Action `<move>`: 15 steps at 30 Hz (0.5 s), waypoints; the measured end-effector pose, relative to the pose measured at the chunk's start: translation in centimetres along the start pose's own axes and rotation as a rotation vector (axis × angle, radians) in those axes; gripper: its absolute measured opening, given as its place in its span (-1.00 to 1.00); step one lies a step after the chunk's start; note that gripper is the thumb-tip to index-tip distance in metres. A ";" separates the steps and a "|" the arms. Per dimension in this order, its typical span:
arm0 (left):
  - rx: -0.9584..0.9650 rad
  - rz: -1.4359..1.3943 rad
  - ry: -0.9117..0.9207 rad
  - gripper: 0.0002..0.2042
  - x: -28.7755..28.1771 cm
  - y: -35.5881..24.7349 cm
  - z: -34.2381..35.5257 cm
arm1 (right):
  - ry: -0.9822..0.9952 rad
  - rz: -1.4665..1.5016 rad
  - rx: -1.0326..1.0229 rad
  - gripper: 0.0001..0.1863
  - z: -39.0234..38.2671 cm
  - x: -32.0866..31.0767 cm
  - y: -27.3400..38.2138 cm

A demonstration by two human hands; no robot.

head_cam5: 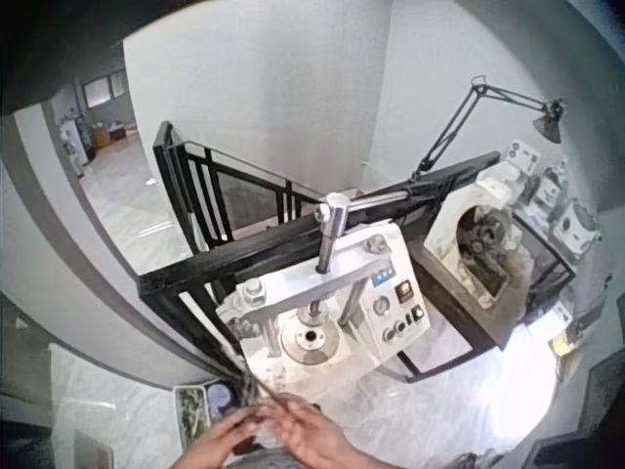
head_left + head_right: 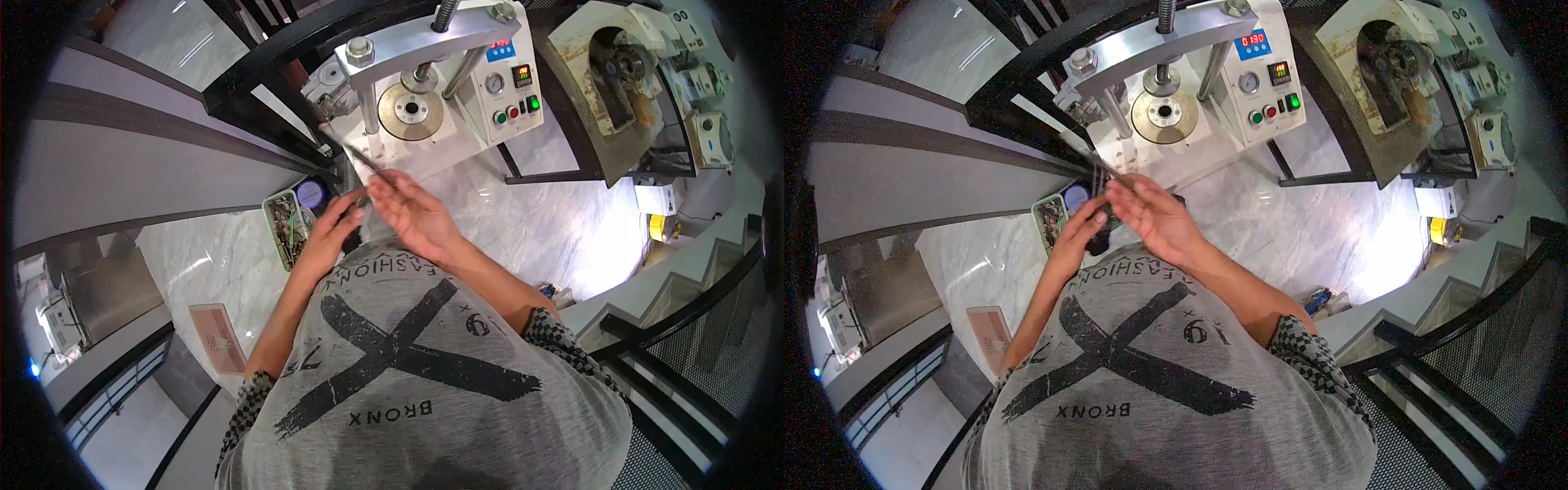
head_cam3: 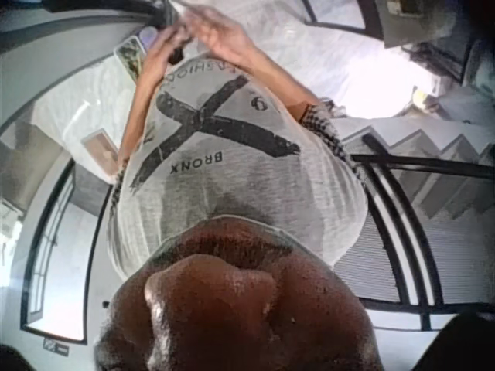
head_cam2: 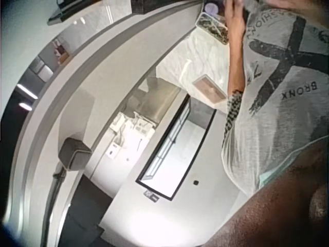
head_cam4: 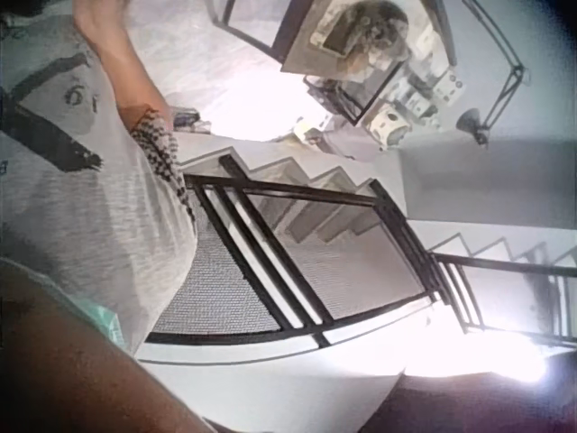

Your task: The person uses pliers to position a small item into a press machine, operates the press, and then retrieves the item using the pliers while holding a cloth.

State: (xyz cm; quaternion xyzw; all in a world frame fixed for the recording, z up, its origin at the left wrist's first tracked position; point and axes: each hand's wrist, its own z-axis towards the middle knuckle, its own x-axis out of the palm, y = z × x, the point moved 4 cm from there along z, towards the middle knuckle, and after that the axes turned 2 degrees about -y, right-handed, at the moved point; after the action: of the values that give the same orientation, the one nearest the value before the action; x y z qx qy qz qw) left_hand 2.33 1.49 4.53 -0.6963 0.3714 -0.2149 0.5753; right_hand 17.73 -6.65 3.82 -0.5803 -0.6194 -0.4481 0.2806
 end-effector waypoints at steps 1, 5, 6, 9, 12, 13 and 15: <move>0.002 0.002 0.010 -0.65 0.2 -0.2 0.3 | 0.063 -0.020 0.063 -0.71 0.2 0.2 -1.1; 0.004 -0.144 0.143 -0.55 1.4 -0.4 0.7 | 0.152 -0.163 0.122 -0.76 -0.4 -0.5 -2.1; 0.025 -0.235 0.102 -0.54 1.5 -0.6 0.9 | 0.183 -0.237 0.142 -0.77 -0.6 -0.7 -2.3; 0.114 -0.199 0.052 -0.58 1.7 -1.9 1.0 | 0.152 -0.243 0.138 -0.74 -0.7 -0.5 -2.9; 0.111 -0.263 -0.023 -0.62 1.0 -1.4 1.2 | 0.226 -0.473 0.095 -0.69 -0.6 0.9 -2.7; 0.092 -0.266 -0.064 -0.64 0.5 -1.6 1.2 | 0.233 -0.566 0.090 -0.65 -0.8 1.4 -2.8; 0.017 -0.326 -0.103 -0.63 0.3 -1.8 0.9 | 0.226 -0.738 0.013 -0.61 0.2 -0.3 -2.8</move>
State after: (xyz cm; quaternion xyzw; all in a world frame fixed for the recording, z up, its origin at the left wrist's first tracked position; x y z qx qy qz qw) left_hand 3.70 1.93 5.99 -0.7527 0.2218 -0.2728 0.5567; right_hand 15.14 -6.41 2.83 -0.2634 -0.7546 -0.5762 0.1708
